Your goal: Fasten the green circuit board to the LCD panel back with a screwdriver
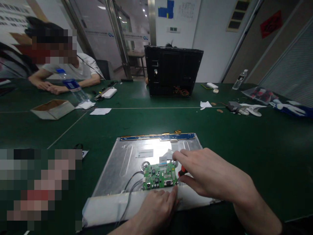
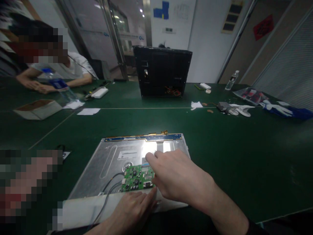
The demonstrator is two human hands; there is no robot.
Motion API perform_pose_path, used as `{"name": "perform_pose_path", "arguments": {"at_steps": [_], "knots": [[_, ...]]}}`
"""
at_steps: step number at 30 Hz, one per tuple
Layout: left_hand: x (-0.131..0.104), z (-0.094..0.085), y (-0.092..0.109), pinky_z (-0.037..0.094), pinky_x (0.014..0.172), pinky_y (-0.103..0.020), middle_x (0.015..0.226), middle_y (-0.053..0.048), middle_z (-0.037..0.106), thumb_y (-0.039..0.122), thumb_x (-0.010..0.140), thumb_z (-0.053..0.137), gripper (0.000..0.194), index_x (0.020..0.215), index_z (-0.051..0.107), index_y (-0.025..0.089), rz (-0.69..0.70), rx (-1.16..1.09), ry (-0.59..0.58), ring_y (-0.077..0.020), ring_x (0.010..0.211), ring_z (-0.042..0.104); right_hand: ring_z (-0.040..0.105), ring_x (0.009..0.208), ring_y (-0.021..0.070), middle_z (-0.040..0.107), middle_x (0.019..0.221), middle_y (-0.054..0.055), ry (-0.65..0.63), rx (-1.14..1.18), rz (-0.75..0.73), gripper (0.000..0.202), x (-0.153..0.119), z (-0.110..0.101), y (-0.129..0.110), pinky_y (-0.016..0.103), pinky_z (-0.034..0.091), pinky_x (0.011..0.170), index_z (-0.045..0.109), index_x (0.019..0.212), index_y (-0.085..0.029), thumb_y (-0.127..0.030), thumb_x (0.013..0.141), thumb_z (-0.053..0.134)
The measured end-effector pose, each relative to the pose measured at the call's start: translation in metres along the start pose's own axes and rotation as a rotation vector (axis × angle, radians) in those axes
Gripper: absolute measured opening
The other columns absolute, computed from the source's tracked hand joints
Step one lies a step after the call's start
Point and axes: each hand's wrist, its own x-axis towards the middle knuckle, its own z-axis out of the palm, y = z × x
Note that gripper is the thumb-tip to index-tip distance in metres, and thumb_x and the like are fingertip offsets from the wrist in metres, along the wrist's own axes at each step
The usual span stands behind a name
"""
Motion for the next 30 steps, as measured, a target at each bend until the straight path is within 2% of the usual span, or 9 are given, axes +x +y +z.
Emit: {"name": "perform_pose_path", "arguments": {"at_steps": [7, 15, 23, 27, 30], "knots": [[0.0002, -0.0004, -0.001, 0.047, 0.043, -0.025, 0.063, -0.005, 0.065, 0.02, 0.102, 0.03, 0.024, 0.111, 0.05, 0.009, -0.003, -0.007, 0.004, -0.0185, 0.047, 0.061, 0.055, 0.07, 0.0155, 0.063, 0.091, 0.004, 0.002, -0.006, -0.069, 0.021, -0.002, -0.0005, 0.0, 0.03, 0.033, 0.055, 0.05, 0.102, -0.017, -0.011, 0.082, 0.053], [-0.0023, 0.0031, -0.0012, 0.047, 0.045, -0.024, 0.062, -0.005, 0.064, 0.019, 0.1, 0.032, 0.024, 0.111, 0.051, 0.008, -0.001, -0.021, -0.011, -0.0178, 0.047, 0.059, 0.059, 0.07, 0.0165, 0.066, 0.087, 0.003, -0.002, -0.008, 0.011, 0.019, 0.0017, -0.0001, -0.0001, 0.029, 0.032, 0.054, 0.052, 0.104, -0.018, -0.025, 0.087, 0.058], [-0.0023, 0.0021, -0.0019, 0.048, 0.046, -0.024, 0.064, -0.005, 0.065, 0.02, 0.1, 0.032, 0.024, 0.111, 0.05, 0.01, -0.02, -0.019, -0.056, -0.0178, 0.048, 0.06, 0.055, 0.073, 0.016, 0.063, 0.095, 0.005, -0.006, 0.001, -0.082, 0.026, -0.0018, -0.0011, 0.0003, 0.029, 0.034, 0.057, 0.05, 0.106, -0.017, -0.012, 0.081, 0.054], [-0.0019, 0.0025, -0.0022, 0.048, 0.045, -0.024, 0.062, -0.005, 0.065, 0.021, 0.101, 0.029, 0.027, 0.11, 0.051, 0.01, -0.015, -0.018, -0.021, -0.0176, 0.048, 0.06, 0.054, 0.07, 0.0151, 0.064, 0.091, 0.003, 0.007, -0.017, -0.061, 0.026, -0.0012, 0.0022, 0.0017, 0.03, 0.031, 0.054, 0.05, 0.104, -0.018, -0.006, 0.08, 0.051], [-0.0024, 0.0026, -0.0019, 0.048, 0.045, -0.024, 0.063, -0.006, 0.065, 0.02, 0.101, 0.027, 0.028, 0.109, 0.051, 0.009, -0.015, -0.023, -0.013, -0.0178, 0.048, 0.06, 0.056, 0.069, 0.015, 0.065, 0.089, 0.002, 0.02, -0.031, -0.037, 0.022, -0.0002, 0.0037, 0.0023, 0.03, 0.03, 0.053, 0.05, 0.103, -0.019, -0.009, 0.083, 0.052]]}}
